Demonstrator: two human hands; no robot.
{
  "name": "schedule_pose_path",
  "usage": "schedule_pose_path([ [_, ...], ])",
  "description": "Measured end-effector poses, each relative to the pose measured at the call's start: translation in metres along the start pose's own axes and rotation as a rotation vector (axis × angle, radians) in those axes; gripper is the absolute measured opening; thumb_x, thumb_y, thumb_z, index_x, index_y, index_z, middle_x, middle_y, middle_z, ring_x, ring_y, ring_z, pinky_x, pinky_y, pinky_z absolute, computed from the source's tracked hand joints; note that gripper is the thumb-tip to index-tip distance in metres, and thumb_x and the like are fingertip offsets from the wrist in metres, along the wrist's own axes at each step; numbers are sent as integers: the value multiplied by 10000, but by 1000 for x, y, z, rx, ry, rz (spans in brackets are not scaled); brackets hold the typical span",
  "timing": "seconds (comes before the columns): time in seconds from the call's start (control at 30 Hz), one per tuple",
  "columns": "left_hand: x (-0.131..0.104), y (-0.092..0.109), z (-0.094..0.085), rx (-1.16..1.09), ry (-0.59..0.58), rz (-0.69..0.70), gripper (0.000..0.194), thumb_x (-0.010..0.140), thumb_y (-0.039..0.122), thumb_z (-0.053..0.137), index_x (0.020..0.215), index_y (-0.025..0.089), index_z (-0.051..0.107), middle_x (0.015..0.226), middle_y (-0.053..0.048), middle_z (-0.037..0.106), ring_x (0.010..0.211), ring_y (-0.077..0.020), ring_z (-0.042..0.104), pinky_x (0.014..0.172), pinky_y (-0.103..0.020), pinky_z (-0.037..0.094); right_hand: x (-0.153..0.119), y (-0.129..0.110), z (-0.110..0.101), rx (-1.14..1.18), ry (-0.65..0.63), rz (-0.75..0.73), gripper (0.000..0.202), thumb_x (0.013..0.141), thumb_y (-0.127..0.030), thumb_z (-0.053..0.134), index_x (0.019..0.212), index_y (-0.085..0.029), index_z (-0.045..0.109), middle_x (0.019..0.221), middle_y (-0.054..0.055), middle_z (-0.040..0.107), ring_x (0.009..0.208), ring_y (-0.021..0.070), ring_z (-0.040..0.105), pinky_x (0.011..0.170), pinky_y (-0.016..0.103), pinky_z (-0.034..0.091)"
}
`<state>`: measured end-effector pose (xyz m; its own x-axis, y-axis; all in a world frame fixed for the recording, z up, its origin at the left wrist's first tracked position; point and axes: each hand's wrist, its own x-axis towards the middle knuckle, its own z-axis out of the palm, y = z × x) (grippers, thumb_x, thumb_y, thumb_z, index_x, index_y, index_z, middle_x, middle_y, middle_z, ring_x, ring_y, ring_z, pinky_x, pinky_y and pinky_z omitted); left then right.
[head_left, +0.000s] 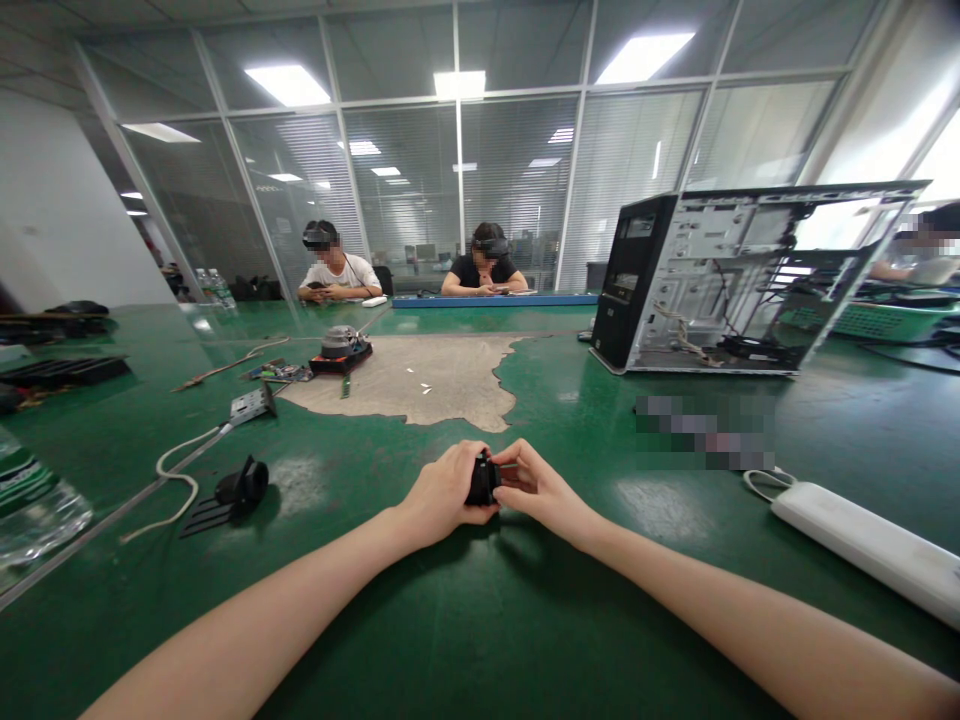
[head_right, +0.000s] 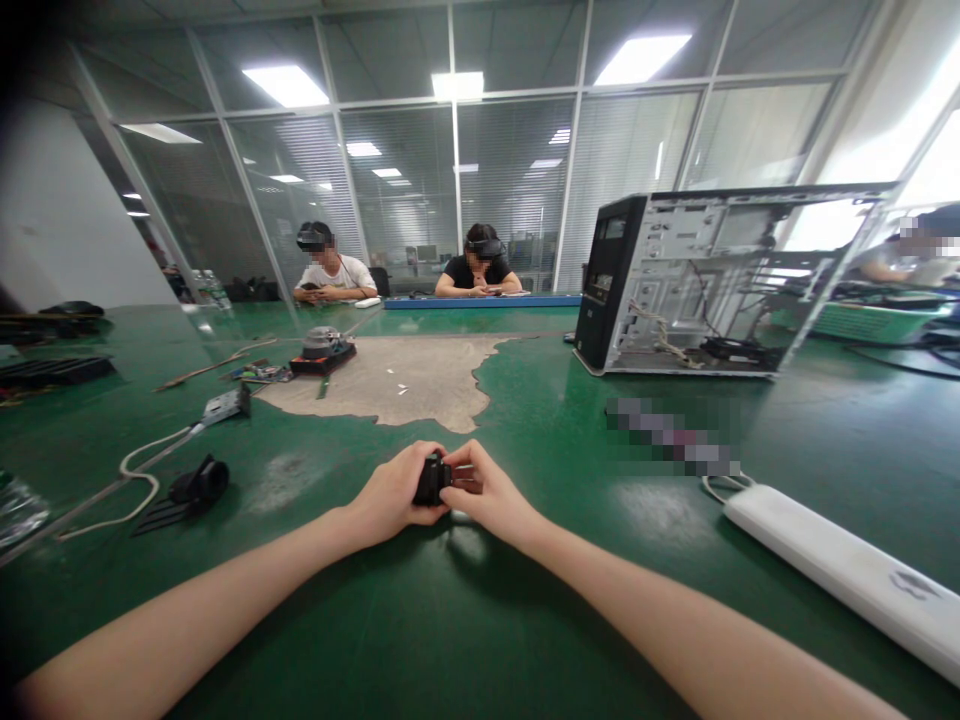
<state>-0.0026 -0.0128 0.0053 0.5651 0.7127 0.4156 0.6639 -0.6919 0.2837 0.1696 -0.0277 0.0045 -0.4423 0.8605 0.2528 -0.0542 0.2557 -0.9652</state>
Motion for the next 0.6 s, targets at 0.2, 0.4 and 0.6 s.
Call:
schedule_pose_path([
  [0.2, 0, -1, 1, -14, 9, -6, 566, 622, 314, 625, 1093, 210, 330, 1024, -58, 490, 923, -229, 498, 743, -359, 435, 2, 2, -1, -42, 36, -29, 184, 733, -231, 575, 864, -201, 450, 903, 8, 529, 866, 144, 552, 786, 317, 435],
  [0.4, 0, -1, 1, -9, -5, -6, 560, 640, 331, 615, 1099, 203, 322, 1033, -65, 491, 935, -232, 495, 750, -357, 437, 2, 1, 1, -85, 70, -9, 259, 705, -208, 589, 929, -197, 460, 958, 31, 535, 908, 152, 543, 813, 324, 443],
  [0.6, 1, -1, 0, -23, -11, -24, 559, 626, 335, 630, 1085, 216, 334, 1030, -53, 493, 940, -229, 494, 752, -353, 436, 1, 2, -1, -162, 223, 8, 216, 691, -207, 596, 862, -186, 465, 872, 21, 579, 844, 152, 565, 775, 324, 457],
])
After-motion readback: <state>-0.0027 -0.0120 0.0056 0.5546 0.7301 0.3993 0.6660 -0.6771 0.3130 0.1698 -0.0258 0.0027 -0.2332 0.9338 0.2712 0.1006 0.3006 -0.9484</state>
